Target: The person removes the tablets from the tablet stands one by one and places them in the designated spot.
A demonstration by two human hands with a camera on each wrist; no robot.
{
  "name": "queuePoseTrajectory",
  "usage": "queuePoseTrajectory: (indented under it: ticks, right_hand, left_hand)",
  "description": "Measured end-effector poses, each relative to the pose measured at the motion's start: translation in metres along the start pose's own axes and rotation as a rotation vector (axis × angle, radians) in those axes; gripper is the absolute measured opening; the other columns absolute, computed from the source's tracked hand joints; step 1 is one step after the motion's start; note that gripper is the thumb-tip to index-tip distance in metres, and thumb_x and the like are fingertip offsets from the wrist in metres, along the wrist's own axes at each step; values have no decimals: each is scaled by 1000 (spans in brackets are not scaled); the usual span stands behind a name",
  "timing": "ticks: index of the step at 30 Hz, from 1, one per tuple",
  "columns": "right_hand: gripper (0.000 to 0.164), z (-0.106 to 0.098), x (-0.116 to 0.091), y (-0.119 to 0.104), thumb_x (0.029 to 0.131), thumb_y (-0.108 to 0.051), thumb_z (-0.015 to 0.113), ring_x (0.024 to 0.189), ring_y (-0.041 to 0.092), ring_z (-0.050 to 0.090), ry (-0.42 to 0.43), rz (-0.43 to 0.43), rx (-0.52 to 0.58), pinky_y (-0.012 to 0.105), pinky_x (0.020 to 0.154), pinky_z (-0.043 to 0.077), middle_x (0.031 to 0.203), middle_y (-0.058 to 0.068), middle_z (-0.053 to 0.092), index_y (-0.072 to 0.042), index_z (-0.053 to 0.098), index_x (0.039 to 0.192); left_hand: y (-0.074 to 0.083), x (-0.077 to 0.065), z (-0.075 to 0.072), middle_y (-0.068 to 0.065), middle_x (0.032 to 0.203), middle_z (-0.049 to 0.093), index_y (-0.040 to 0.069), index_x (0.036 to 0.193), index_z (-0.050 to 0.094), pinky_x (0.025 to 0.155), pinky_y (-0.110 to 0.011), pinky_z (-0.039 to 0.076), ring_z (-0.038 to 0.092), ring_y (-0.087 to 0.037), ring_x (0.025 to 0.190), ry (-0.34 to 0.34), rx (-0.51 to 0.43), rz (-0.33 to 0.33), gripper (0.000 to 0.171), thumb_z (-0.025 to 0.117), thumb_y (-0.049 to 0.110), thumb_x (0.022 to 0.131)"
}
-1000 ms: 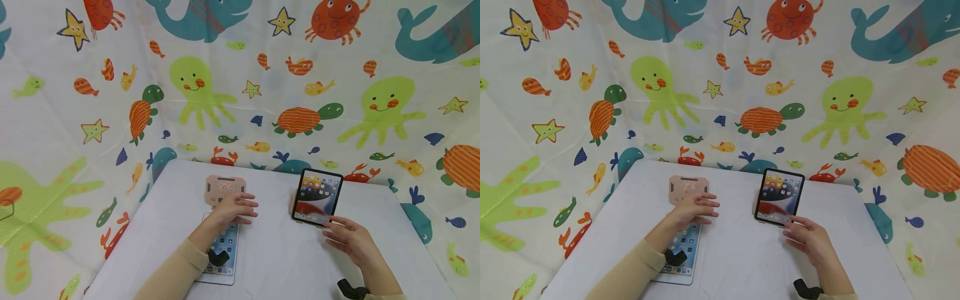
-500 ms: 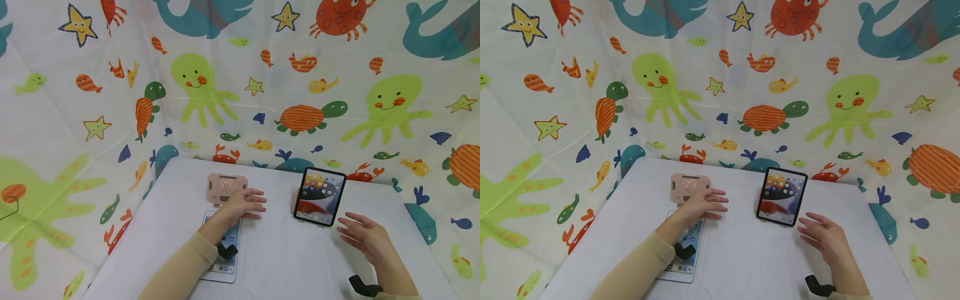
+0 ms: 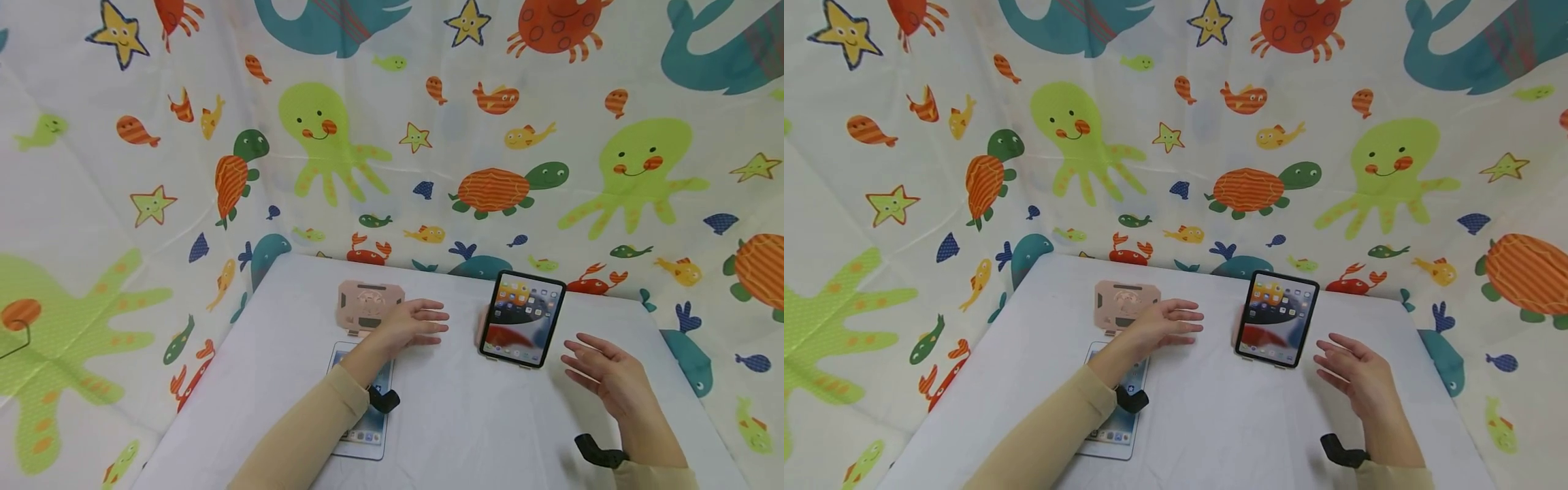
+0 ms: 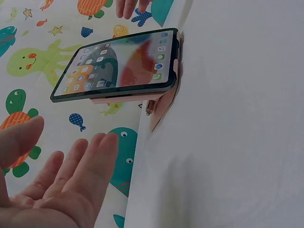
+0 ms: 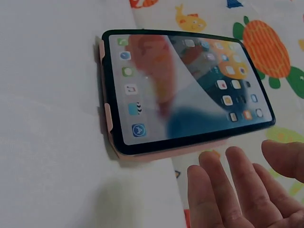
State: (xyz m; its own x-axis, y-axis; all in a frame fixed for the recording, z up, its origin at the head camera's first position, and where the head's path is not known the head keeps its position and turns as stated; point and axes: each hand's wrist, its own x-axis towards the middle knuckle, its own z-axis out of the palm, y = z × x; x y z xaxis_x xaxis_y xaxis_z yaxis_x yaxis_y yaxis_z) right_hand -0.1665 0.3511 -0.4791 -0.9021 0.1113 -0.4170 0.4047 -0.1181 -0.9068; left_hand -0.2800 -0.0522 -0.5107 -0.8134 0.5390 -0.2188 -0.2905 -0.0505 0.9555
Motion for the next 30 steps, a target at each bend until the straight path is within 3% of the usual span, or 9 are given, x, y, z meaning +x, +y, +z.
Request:
queuePoseTrajectory:
  ticks: [4, 9, 14, 30]
  right_hand:
    - [39, -3, 1, -3, 104, -29, 73, 102, 7, 80, -5, -10, 21, 30, 89, 67, 108, -24, 79, -36, 57, 139]
    - [63, -5, 4, -6, 105, -29, 73, 103, 5, 79, -15, -22, 38, 29, 89, 67, 110, -25, 78, -31, 43, 160]
    - [78, -6, 9, -8, 106, -28, 70, 103, 4, 79, -32, -37, 50, 29, 88, 68, 111, -25, 78, -27, 27, 171]
    - [88, -10, 18, -23, 106, -27, 71, 100, 6, 79, -68, -39, 51, 29, 85, 68, 108, -24, 78, -22, 17, 174]
  left_hand:
    - [0, 7, 5, -22, 156, 60, 15, 148, 61, 101, -42, 64, 73, -29, 130, -27, -28, 19, 45, 70, 11, 104]
    - [1, 13, 11, -16, 153, 64, 17, 148, 61, 103, -42, 64, 72, -29, 131, -49, -19, 39, 44, 69, 12, 105]
    - [2, 15, 17, -14, 153, 65, 18, 149, 62, 106, -41, 62, 73, -27, 130, -51, -26, 40, 46, 72, 17, 104]
    - [4, 22, 37, -7, 153, 66, 22, 151, 60, 110, -42, 60, 73, -22, 129, -36, 7, 25, 48, 71, 18, 105]
